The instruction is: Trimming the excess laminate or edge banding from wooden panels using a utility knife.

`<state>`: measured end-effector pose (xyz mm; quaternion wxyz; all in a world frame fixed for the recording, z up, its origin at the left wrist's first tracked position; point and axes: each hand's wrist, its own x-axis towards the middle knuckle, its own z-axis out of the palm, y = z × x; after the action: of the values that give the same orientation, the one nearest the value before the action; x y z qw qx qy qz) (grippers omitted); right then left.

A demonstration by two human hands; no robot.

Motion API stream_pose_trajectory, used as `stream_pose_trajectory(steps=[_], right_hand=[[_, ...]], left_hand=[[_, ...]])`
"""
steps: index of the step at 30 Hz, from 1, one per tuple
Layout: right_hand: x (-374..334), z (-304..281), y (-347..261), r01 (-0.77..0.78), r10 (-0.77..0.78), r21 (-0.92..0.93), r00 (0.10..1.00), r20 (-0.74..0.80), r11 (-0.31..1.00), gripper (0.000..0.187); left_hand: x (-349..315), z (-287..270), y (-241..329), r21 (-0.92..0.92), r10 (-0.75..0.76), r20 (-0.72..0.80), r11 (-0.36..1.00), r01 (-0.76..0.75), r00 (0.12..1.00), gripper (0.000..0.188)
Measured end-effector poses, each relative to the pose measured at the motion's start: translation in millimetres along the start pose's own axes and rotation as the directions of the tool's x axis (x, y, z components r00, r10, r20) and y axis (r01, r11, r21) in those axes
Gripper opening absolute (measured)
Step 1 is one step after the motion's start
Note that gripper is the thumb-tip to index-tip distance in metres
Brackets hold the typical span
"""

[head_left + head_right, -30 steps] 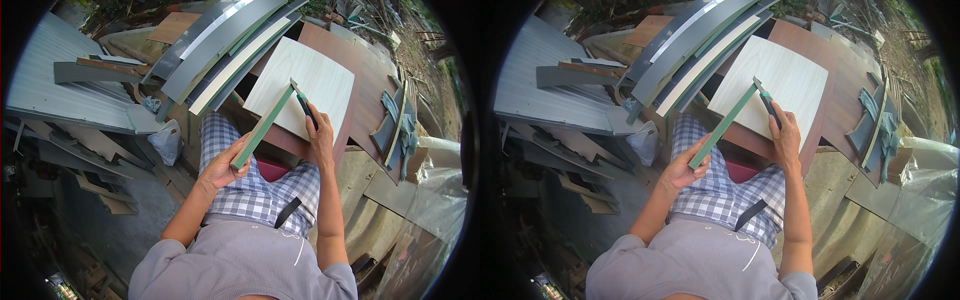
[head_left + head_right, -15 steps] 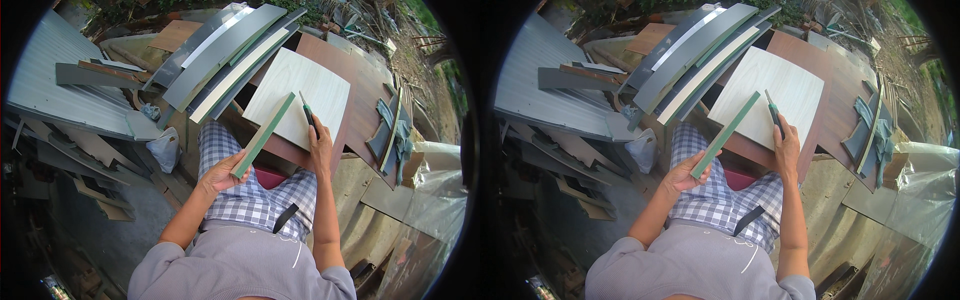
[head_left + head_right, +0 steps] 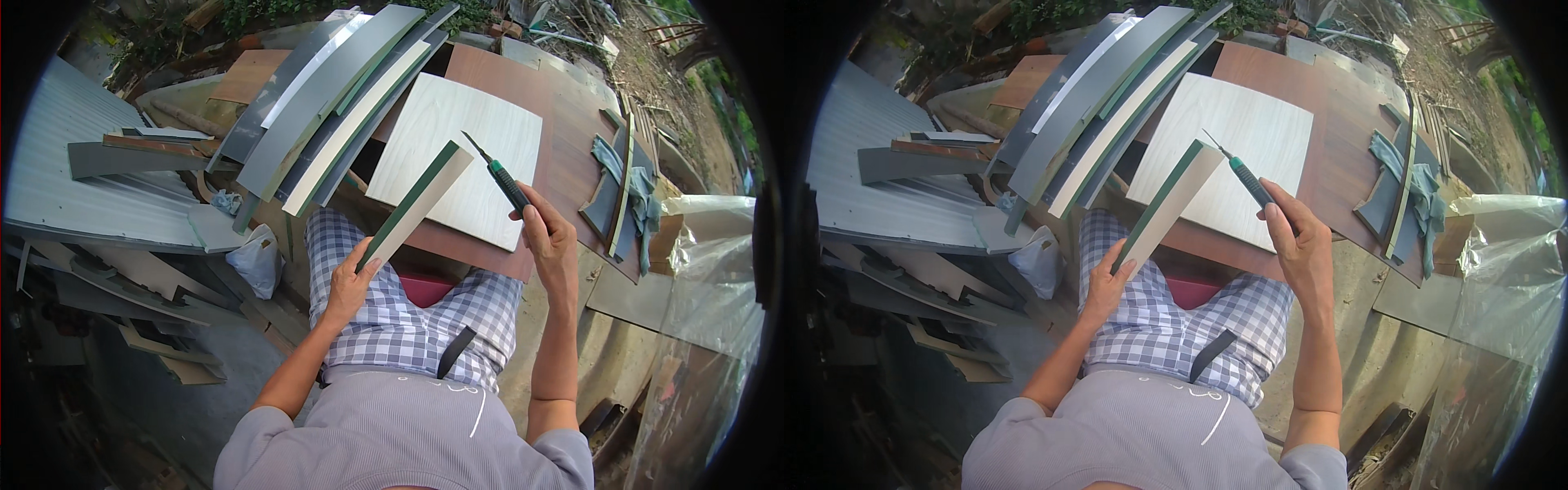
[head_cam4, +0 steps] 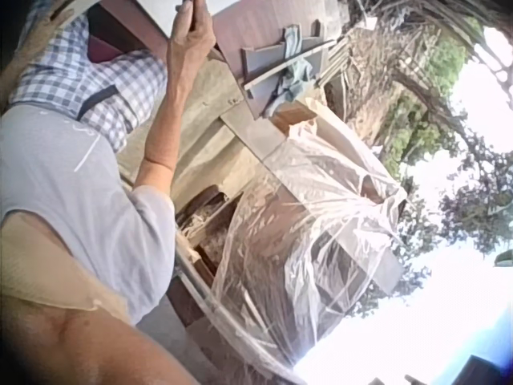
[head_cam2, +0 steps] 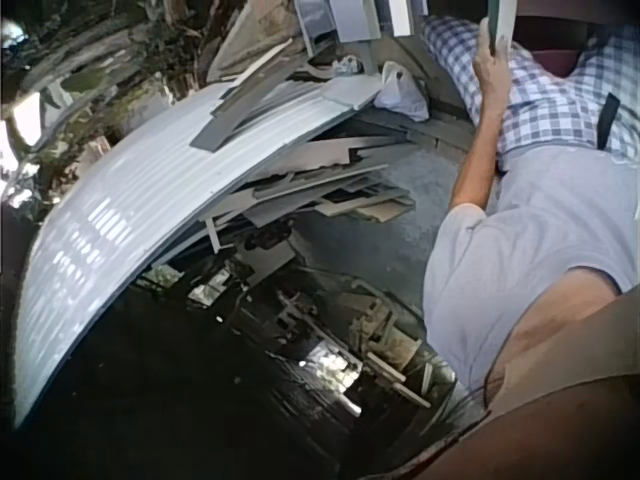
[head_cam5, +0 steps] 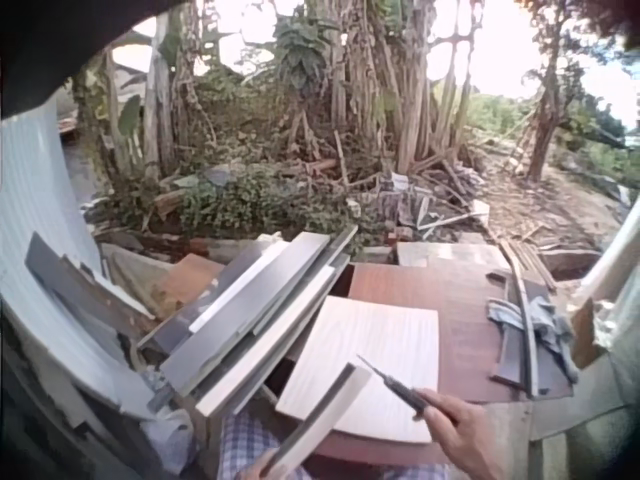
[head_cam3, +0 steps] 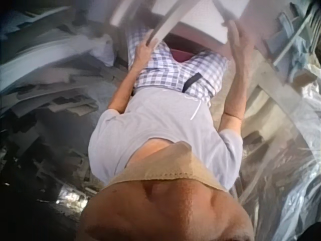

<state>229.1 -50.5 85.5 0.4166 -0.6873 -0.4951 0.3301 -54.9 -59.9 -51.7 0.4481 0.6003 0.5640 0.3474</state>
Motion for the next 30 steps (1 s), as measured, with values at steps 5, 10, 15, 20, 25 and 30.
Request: stream_pose_trajectory(steps=[5, 10, 15, 20, 25, 30], right_hand=[[-2, -3, -8, 0.034, -0.032, -0.047, 0.999, 0.032, 0.998, 0.033], [-3, -6, -4, 0.038, -0.034, -0.082, 0.998, 0.050, 0.996, 0.031], [-2, -2, 26, 0.025, -0.016, -0.164, 0.998, 0.057, 0.986, 0.032], [-21, -4, 69, -0.132, 0.146, 0.148, 0.985, -0.087, 0.980, 0.035], [-54, -24, 93, -0.079, 0.272, 0.403, 0.851, -0.449, 0.912, 0.040], [-82, -45, 116, -0.070, 0.290, 0.418, 0.821, -0.493, 0.906, 0.041]], left_hand=[[5, -5, 3, 0.032, 0.071, -0.007, 0.997, -0.071, 0.997, 0.036], [8, -12, 0, 0.119, 0.295, -0.072, 0.951, -0.286, 0.953, 0.037], [5, -8, 15, 0.015, 0.295, -0.101, 0.955, -0.295, 0.950, 0.039], [43, 21, 74, -0.242, 0.176, -0.059, 0.952, -0.185, 0.983, 0.041], [91, 99, 96, -0.477, 0.093, 0.238, 0.878, 0.033, 0.967, 0.041], [120, 202, 115, -0.560, -0.018, 0.429, 0.779, 0.282, 0.903, 0.035]])
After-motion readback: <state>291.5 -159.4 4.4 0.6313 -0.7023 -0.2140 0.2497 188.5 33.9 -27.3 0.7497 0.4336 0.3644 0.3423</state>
